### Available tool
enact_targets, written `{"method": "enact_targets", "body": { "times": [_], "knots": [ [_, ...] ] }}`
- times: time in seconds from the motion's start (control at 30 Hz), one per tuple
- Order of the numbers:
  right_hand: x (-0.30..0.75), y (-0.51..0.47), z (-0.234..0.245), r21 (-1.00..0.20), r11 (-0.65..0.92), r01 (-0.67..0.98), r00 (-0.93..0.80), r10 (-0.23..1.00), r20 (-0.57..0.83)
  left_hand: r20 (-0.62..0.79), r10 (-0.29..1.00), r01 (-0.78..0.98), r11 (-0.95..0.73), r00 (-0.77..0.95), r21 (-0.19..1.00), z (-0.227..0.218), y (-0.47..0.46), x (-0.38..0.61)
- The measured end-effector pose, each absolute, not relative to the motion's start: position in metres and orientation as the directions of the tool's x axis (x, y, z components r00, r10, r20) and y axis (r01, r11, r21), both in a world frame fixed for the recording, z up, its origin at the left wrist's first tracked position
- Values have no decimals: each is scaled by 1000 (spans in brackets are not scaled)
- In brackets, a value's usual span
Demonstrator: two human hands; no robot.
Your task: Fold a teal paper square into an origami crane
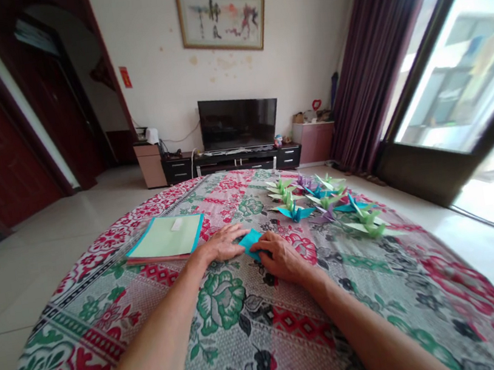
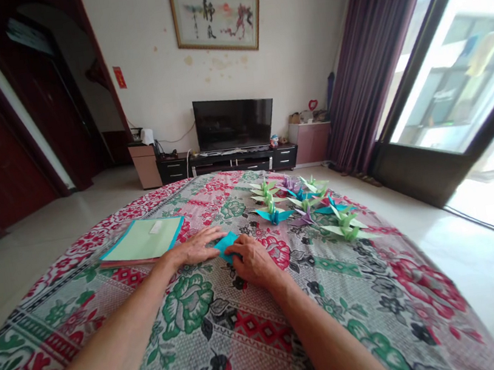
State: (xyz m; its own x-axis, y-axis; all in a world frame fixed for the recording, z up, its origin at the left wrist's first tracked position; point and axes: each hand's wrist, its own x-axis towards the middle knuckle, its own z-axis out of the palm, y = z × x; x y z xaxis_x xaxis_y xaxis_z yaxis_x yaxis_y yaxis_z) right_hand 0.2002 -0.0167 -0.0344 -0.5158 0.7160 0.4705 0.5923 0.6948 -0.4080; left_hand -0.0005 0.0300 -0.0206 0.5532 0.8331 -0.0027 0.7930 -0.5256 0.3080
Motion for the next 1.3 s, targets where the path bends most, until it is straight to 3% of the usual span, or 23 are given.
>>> {"method": "enact_targets", "body": {
  "times": [0.33,0.43,0.53,0.63,0.77,1.03,1.3],
  "knots": [
    [202,-15,-38,-375,720,584,-522,687,506,64,825,739,-535,562,410,-19,34,-7],
    [201,-16,-37,-386,712,586,-520,696,495,76,867,761,-472,493,444,-17,33,-4],
    [201,-18,-34,-395,708,585,-516,701,492,182,925,809,-380,334,449,-18,32,6],
    [201,-19,-34,-398,717,573,-516,692,505,380,868,773,-472,321,424,-25,31,20],
    [201,-20,-35,-386,721,575,-502,684,529,359,833,757,-540,420,367,-34,31,29],
    [201,-23,-35,-359,706,611,-476,690,546,319,831,794,-542,456,276,-35,33,28],
    [202,-18,-41,-365,700,613,-478,697,534,326,876,820,-460,356,341,-34,48,31]
  ]
}}
